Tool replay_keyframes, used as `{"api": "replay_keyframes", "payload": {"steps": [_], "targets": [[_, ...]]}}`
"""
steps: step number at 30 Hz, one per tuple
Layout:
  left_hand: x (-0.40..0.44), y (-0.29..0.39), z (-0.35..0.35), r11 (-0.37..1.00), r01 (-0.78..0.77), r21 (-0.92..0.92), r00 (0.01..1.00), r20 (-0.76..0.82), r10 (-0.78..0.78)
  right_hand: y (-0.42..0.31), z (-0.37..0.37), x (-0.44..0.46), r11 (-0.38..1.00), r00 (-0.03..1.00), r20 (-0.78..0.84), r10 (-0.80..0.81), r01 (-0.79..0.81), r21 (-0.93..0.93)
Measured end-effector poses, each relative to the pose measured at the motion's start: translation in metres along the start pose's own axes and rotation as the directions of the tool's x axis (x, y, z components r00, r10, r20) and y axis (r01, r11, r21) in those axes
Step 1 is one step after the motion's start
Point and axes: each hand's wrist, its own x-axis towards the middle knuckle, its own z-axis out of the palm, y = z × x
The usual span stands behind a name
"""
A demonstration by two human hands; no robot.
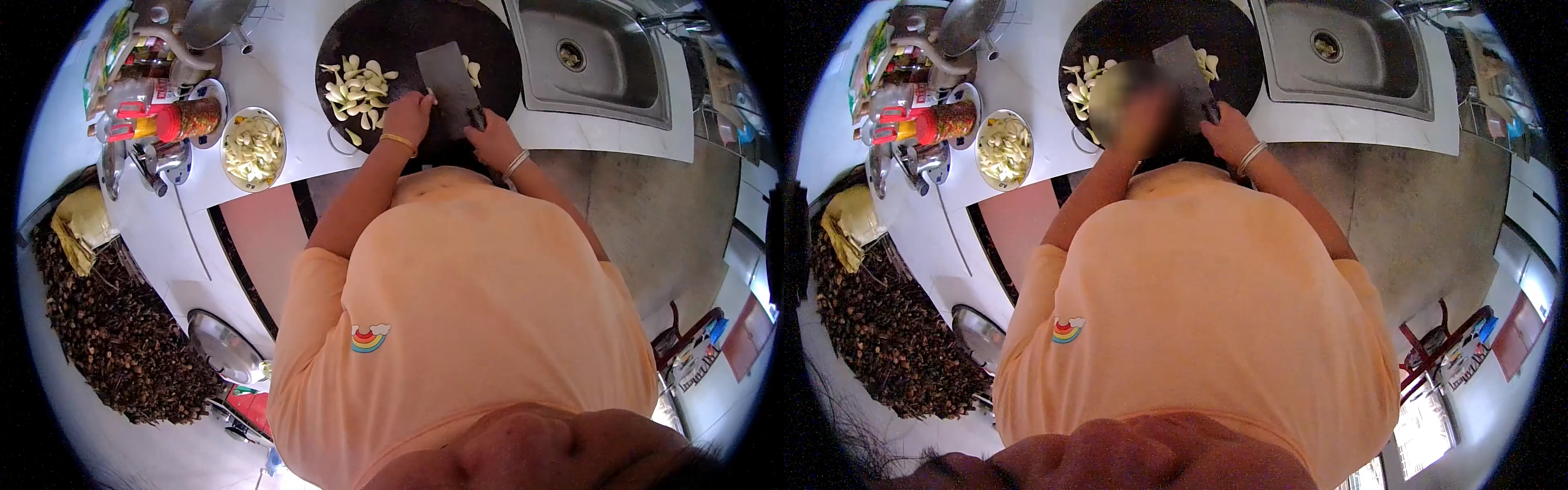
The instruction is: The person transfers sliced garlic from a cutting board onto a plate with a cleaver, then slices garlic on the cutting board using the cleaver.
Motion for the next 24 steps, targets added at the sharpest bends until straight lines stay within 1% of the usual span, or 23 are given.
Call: {"api": "replay_keyframes", "payload": {"steps": [1,2,3,4,5,6,7,8,9,10,11,12,13,17,20,21,24], "targets": [[-0.002,0.003,-0.015,0.998,0.055,0.004,0.997,-0.045,-0.055,0.001,-0.002,-0.002,1.0,0.999,-0.022,0.023,-0.023,0.02],[-0.002,0.001,-0.031,0.998,0.07,0.006,0.994,-0.083,-0.069,0.006,-0.004,-0.001,0.999,0.999,-0.025,0.028,-0.027,0.03],[-0.003,-0.007,-0.046,0.994,0.1,0.034,0.992,-0.077,-0.097,0.014,-0.006,0.001,0.993,0.992,-0.078,-0.104,0.098,-0.073],[-0.005,-0.017,-0.061,0.985,0.149,0.087,0.989,-0.035,-0.147,0.02,-0.006,0.001,0.96,0.965,-0.116,-0.237,0.214,-0.182],[-0.007,-0.024,-0.073,0.972,0.186,0.145,0.982,0.017,-0.19,0.02,-0.006,0.0,0.962,0.965,-0.12,-0.232,0.21,-0.174],[-0.01,-0.023,-0.086,0.943,0.241,0.23,0.958,0.102,-0.27,0.018,-0.006,-0.002,0.96,0.968,-0.118,-0.22,0.193,-0.204],[-0.015,-0.023,-0.087,0.941,0.24,0.237,0.958,0.102,-0.27,0.015,-0.005,-0.002,0.955,0.971,-0.115,-0.211,0.179,-0.236],[-0.022,-0.025,-0.086,0.944,0.191,0.268,0.969,0.104,-0.226,0.014,-0.002,-0.003,0.955,0.97,-0.112,-0.214,0.184,-0.232],[-0.025,-0.022,-0.086,0.944,0.141,0.297,0.978,0.107,-0.18,0.013,0.0,-0.004,0.942,0.967,-0.094,-0.237,0.205,-0.267],[-0.027,-0.018,-0.083,0.944,0.142,0.298,0.978,0.103,-0.18,0.013,0.001,-0.005,0.926,0.963,-0.077,-0.258,0.224,-0.305],[-0.03,-0.011,-0.077,0.942,0.116,0.316,0.986,0.081,-0.149,0.012,0.002,-0.005,0.925,0.963,-0.077,-0.26,0.225,-0.307],[-0.03,-0.006,-0.073,0.938,0.092,0.333,0.991,0.057,-0.117,0.012,0.003,-0.005,0.918,0.968,-0.033,-0.248,0.224,-0.326],[-0.027,-0.01,-0.064,0.934,0.087,0.348,0.991,0.067,-0.117,0.012,0.004,-0.004,0.911,0.972,0.011,-0.235,0.224,-0.347],[-0.018,-0.006,-0.039,0.917,0.064,0.395,0.993,0.067,-0.099,0.018,0.001,0.001,0.904,0.966,-0.005,-0.258,0.24,-0.353],[-0.022,-0.013,-0.027,0.889,0.133,0.437,0.989,0.006,-0.151,0.016,-0.004,0.001,0.889,0.957,-0.061,-0.285,0.24,-0.39],[-0.024,-0.021,-0.034,0.915,0.125,0.383,0.99,0.01,-0.139,0.017,-0.004,0.002,0.89,0.958,-0.066,-0.278,0.231,-0.394],[-0.025,-0.028,-0.031,0.953,0.079,0.294,0.994,0.048,-0.097,0.018,-0.004,0.001,0.893,0.962,-0.074,-0.264,0.215,-0.395]]}}
